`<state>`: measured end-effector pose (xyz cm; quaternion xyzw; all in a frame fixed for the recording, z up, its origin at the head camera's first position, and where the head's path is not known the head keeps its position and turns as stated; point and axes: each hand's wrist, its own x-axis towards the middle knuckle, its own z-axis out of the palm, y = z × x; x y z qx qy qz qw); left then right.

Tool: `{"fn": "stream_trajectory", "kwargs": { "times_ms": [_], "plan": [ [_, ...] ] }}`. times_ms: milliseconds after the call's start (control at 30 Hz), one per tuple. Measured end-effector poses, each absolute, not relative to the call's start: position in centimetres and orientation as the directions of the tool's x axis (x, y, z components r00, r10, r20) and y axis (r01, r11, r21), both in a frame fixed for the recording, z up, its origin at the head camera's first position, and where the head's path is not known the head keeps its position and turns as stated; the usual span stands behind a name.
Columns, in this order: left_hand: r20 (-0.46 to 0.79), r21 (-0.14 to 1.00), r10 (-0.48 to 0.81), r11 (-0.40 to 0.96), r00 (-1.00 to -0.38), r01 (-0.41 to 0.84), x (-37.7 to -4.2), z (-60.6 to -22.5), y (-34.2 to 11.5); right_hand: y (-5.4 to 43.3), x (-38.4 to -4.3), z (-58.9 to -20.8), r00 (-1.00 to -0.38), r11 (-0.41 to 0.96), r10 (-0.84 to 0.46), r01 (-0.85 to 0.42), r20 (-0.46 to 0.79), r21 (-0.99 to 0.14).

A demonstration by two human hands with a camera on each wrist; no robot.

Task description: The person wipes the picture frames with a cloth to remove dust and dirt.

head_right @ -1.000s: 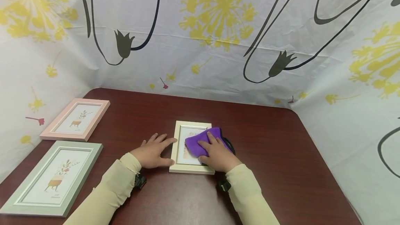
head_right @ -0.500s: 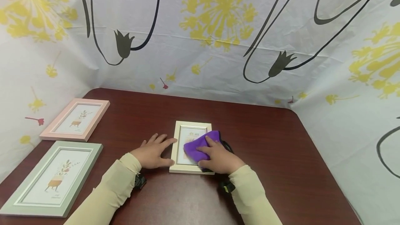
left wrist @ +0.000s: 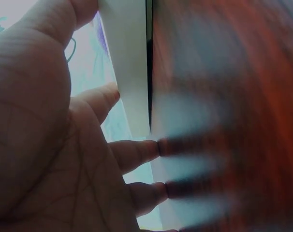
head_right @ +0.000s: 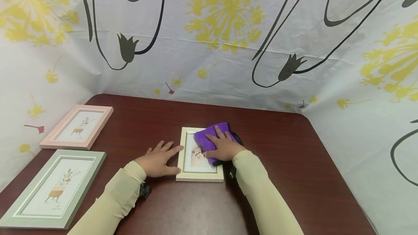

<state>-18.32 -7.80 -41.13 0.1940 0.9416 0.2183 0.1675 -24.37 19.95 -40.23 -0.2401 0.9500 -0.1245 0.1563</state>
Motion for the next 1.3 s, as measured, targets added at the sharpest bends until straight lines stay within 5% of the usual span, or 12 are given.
{"fn": "stream_trajectory", "kwargs": {
  "times_ms": [267,700,1300],
  "plan": [
    [-0.225,0.472,0.435,0.831,-0.872,0.293,-18.4,-41.0,-7.9,20.3,-24.6,-40.1,-0.817,0.827,-0.528,-0.434,-0.230,-0.358],
    [-0.222,0.471,0.438,0.831,-0.871,0.298,-18.3,-41.3,-8.0,21.9,-17.7,-41.0,-0.788,0.728,-0.607,-0.501,-0.099,-0.469],
    [-0.227,0.461,0.433,0.837,-0.872,0.295,-18.5,-41.4,-7.9,18.6,-15.3,-41.5,-0.765,0.764,-0.633,-0.593,-0.118,-0.256]
  ]
}}
